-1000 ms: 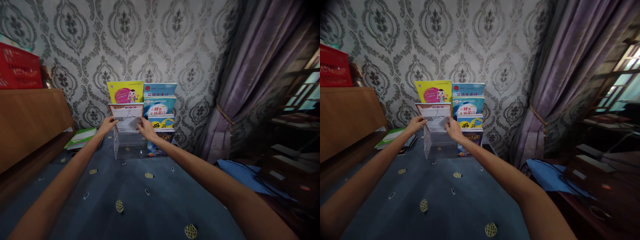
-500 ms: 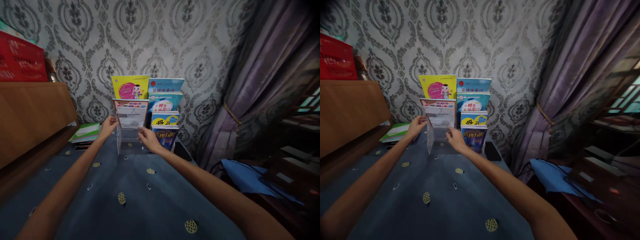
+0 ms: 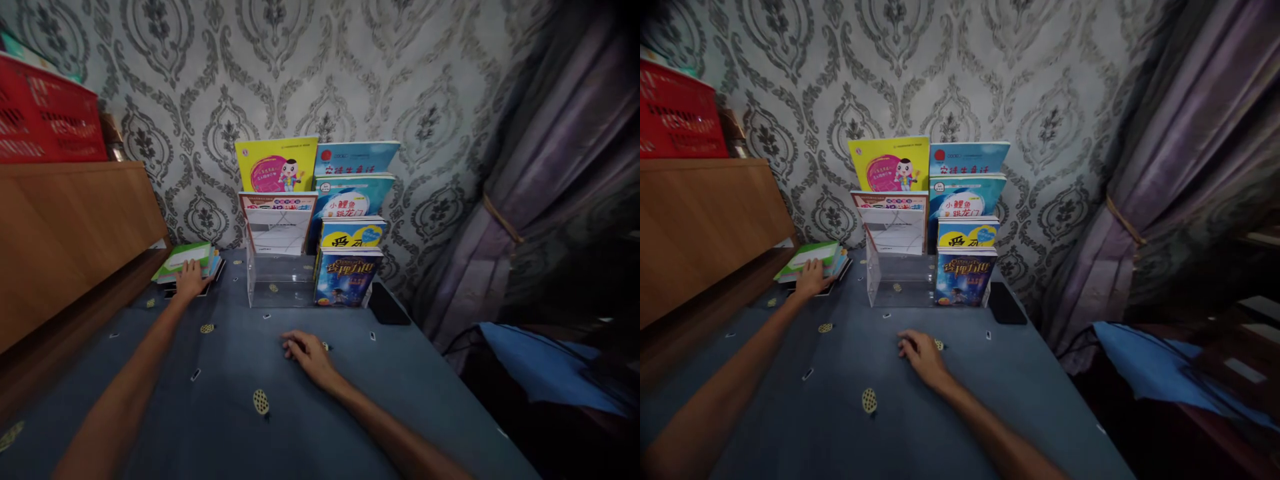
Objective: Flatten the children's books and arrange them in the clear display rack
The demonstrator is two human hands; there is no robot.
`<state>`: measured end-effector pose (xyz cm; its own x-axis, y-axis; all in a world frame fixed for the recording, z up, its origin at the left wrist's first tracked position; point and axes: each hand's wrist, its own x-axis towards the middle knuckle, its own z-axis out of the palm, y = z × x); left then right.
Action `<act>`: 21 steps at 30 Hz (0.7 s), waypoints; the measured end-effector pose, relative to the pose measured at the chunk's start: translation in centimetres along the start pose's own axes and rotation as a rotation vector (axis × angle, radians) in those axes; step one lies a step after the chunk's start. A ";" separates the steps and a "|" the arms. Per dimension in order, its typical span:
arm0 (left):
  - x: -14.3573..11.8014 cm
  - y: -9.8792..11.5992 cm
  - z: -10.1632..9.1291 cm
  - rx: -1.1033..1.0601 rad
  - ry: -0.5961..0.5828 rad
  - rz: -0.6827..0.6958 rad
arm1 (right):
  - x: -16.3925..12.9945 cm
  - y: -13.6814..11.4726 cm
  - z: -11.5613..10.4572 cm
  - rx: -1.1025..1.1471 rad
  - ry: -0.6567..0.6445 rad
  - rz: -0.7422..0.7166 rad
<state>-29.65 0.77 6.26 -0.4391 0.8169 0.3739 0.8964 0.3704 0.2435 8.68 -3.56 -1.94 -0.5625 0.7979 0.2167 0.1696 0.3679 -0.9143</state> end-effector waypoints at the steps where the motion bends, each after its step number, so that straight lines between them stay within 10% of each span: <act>1: 0.3 -0.4 0.2 0.047 -0.034 -0.001 | -0.1 -0.1 0.0 -0.002 -0.002 0.000; 21: -1.2 -2.9 -2.1 0.401 -0.081 0.210 | -0.2 -0.6 -0.3 -0.102 -0.004 -0.054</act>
<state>-31.87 -2.21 6.98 -0.2533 0.9186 0.3033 0.9252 0.3216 -0.2013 8.92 -3.85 -1.33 -0.5758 0.7741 0.2631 0.2209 0.4571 -0.8615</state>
